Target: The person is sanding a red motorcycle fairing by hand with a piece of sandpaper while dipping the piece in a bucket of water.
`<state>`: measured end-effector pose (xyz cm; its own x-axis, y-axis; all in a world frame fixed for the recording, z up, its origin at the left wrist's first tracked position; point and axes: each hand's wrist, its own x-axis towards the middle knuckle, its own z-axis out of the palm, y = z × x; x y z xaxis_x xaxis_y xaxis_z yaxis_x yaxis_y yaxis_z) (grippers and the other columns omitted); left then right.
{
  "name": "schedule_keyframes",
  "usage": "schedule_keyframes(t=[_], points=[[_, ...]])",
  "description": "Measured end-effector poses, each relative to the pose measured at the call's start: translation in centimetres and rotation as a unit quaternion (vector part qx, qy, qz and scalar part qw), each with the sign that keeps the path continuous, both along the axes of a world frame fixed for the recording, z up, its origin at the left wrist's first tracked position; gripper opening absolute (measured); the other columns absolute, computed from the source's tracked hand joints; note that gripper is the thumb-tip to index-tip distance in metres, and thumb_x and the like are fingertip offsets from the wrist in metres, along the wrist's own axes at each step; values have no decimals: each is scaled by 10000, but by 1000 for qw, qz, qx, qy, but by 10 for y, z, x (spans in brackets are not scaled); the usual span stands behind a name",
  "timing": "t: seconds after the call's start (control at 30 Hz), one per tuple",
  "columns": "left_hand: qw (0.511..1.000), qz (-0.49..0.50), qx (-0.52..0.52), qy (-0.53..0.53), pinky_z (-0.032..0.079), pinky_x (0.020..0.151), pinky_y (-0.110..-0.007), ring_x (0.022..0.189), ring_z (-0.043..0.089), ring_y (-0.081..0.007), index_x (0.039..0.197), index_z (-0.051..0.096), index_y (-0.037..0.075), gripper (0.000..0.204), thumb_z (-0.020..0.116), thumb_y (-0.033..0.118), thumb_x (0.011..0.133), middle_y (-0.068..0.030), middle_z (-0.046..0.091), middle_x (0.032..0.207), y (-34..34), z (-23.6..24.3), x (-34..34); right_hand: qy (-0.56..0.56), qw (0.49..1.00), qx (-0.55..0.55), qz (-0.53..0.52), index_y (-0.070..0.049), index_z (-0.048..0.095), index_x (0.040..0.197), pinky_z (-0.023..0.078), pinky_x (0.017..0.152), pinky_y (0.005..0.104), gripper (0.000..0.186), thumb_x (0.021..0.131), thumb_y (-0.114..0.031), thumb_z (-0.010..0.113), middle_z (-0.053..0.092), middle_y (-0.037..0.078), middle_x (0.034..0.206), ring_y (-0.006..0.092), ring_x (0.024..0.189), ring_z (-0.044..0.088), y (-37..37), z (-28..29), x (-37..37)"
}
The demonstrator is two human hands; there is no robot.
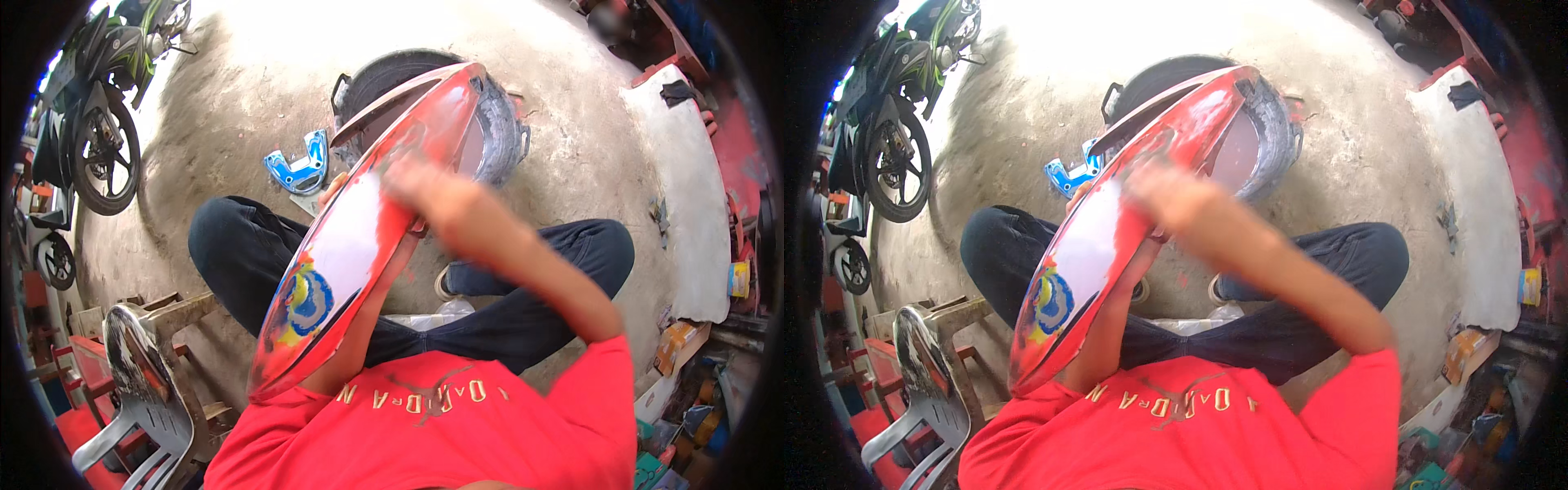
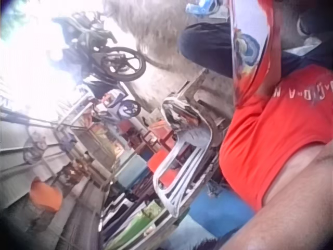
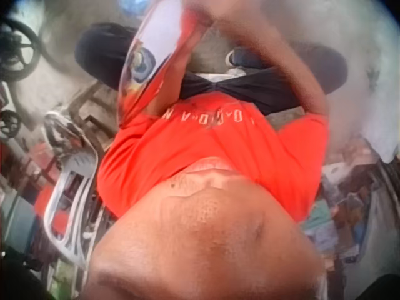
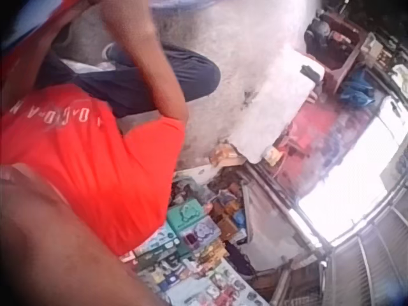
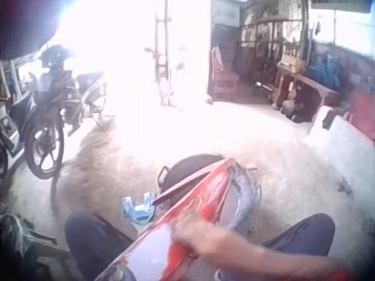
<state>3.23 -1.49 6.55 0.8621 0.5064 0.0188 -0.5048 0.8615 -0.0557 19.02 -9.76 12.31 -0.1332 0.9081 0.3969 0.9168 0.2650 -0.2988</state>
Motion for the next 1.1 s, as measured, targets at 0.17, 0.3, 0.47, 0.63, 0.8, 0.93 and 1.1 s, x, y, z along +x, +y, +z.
schedule_keyframes(t=[0.17,0.3,0.47,0.63,0.8,0.93,1.1], points=[[994,39,-39,98,465,1111,-504,1247,636,-313,1423,550,37,564,495,426,1019,-185,640,1375,-3,19,7,29,999,-26,-5,26,587,1385,479,1133,433,474,919,5,502,615,221,1416,353,1308,613,3,-4,16],[998,62,-23,12,458,1119,-507,1253,632,-322,1441,540,44,571,484,429,1023,-188,636,1380,-11,-44,-7,-6,999,4,41,21,592,1381,466,1146,447,471,919,0,505,603,211,1436,351,1325,601,3,-6,-4],[993,24,-58,100,445,1118,-524,1255,624,-323,1409,575,63,571,499,455,1001,-192,637,1377,-5,15,11,20,1000,7,-6,20,613,1355,510,1093,433,450,923,14,489,647,222,1362,353,1252,646,-4,-7,19],[998,35,-55,18,419,1133,-591,1259,621,-326,1405,571,88,577,517,490,996,-175,636,1382,-4,-27,1,-19,997,19,78,18,590,1387,489,1122,424,455,942,-25,503,634,218,1393,342,1294,628,-15,1,-12],[992,38,-45,113,437,1142,-525,1268,619,-307,1370,580,65,578,533,500,991,-176,651,1350,-7,9,8,11,999,-12,-36,37,605,1345,502,1099,438,437,919,-5,520,641,228,1365,375,1265,635,-7,-15,32],[996,39,-36,78,448,1131,-475,1271,616,-297,1361,589,37,579,513,484,1000,-174,647,1361,-4,13,5,-16,998,1,61,32,592,1380,485,1120,441,458,931,-36,533,618,221,1412,354,1307,614,-9,2,-19],[998,16,-54,32,451,1123,-485,1252,631,-299,1383,583,25,587,502,464,1002,-168,640,1389,-6,0,10,10,999,-29,-33,27,582,1394,467,1143,456,474,927,-34,534,609,226,1424,350,1320,610,5,-11,25]])
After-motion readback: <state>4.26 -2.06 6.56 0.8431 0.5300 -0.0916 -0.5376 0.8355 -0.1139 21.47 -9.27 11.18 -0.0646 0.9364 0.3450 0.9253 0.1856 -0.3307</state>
